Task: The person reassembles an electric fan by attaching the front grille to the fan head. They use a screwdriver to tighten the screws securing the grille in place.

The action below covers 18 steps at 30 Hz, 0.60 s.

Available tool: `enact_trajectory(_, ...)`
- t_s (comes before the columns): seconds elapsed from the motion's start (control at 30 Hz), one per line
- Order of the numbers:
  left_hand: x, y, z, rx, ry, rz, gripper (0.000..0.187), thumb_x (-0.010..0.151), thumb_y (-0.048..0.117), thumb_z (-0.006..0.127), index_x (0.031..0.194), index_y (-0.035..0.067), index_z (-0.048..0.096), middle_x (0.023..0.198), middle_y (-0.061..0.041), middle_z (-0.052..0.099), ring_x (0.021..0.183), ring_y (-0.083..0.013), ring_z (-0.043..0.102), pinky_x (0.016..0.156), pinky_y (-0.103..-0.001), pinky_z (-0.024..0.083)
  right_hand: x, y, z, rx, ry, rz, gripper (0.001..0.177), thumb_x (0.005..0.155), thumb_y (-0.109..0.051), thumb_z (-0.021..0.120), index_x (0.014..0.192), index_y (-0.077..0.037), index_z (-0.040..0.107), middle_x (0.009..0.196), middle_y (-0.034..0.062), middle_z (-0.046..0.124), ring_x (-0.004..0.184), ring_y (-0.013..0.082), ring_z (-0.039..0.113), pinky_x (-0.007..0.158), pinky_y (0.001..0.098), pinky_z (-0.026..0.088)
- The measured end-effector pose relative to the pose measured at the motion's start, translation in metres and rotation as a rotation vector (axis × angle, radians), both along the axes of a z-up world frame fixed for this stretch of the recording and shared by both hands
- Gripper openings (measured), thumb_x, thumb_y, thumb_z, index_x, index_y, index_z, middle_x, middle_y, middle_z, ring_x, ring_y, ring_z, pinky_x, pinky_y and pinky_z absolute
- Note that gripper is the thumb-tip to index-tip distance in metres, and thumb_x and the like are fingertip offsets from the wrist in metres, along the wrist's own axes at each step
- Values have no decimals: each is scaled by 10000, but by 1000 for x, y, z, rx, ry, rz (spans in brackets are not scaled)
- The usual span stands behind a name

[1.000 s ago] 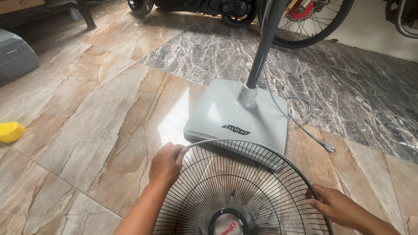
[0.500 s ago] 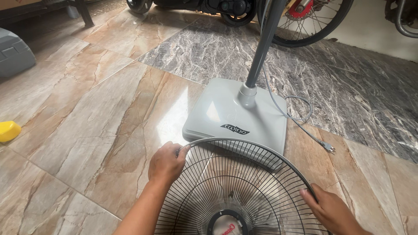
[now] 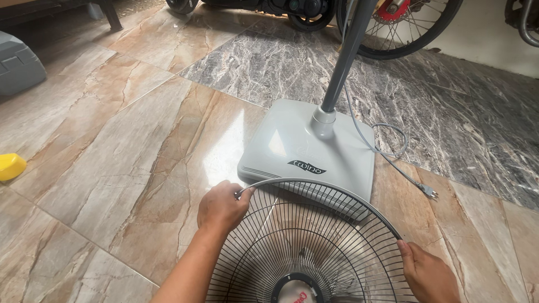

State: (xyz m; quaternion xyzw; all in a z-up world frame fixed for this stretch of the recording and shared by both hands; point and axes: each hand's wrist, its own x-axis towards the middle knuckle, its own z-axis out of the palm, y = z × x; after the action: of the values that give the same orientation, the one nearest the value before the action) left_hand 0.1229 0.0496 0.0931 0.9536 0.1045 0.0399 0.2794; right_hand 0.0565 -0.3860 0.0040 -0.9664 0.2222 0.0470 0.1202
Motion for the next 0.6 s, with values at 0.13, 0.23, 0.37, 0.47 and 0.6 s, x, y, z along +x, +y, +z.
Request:
enact_trajectory(0.13, 1, 2, 1, 38, -5, -24, 452, 895, 556, 652, 871, 129, 797, 942, -110, 718, 888, -311, 685, 772, -452, 531, 4, -1, -1, 36, 1, -8, 578, 1011, -603, 340, 1189, -220, 735, 1029, 145, 800, 1051, 348, 738, 962, 453, 557)
enact_trajectory(0.23, 1, 3, 1, 17, 148, 21, 546, 925, 607, 606, 817, 100, 780, 906, -96, 739, 835, -297, 710, 758, -441, 540, 9, 1, 4, 3, 57, -1, 590, 1020, -604, 332, 1183, -231, 758, 1051, 135, 813, 1067, 339, 753, 985, 446, 564)
enact_trajectory(0.37, 4, 3, 0, 20, 123, 45, 550, 931, 602, 581, 808, 103, 775, 892, -106, 734, 844, -308, 701, 747, -450, 535, 13, 5, 8, 25, 68, -22, 597, 1011, -620, 341, 1221, -244, 753, 1097, 131, 802, 1110, 350, 724, 1007, 452, 545)
enact_trajectory(0.47, 8, 0, -3, 26, 131, 56, 546, 934, 598, 576, 830, 99, 773, 902, -114, 740, 861, -311, 700, 756, -448, 535, 14, 4, 7, 39, 38, -25, 587, 994, -617, 363, 1232, -249, 753, 1123, 123, 789, 1121, 356, 713, 1013, 449, 539)
enact_trajectory(0.6, 11, -2, -7, 53, 82, 49, 528, 918, 597, 583, 853, 109, 774, 930, -107, 733, 886, -311, 692, 757, -448, 537, 14, 0, -1, 104, -18, -30, 591, 997, -606, 379, 1166, -203, 776, 1078, 110, 807, 1101, 336, 721, 1000, 438, 541)
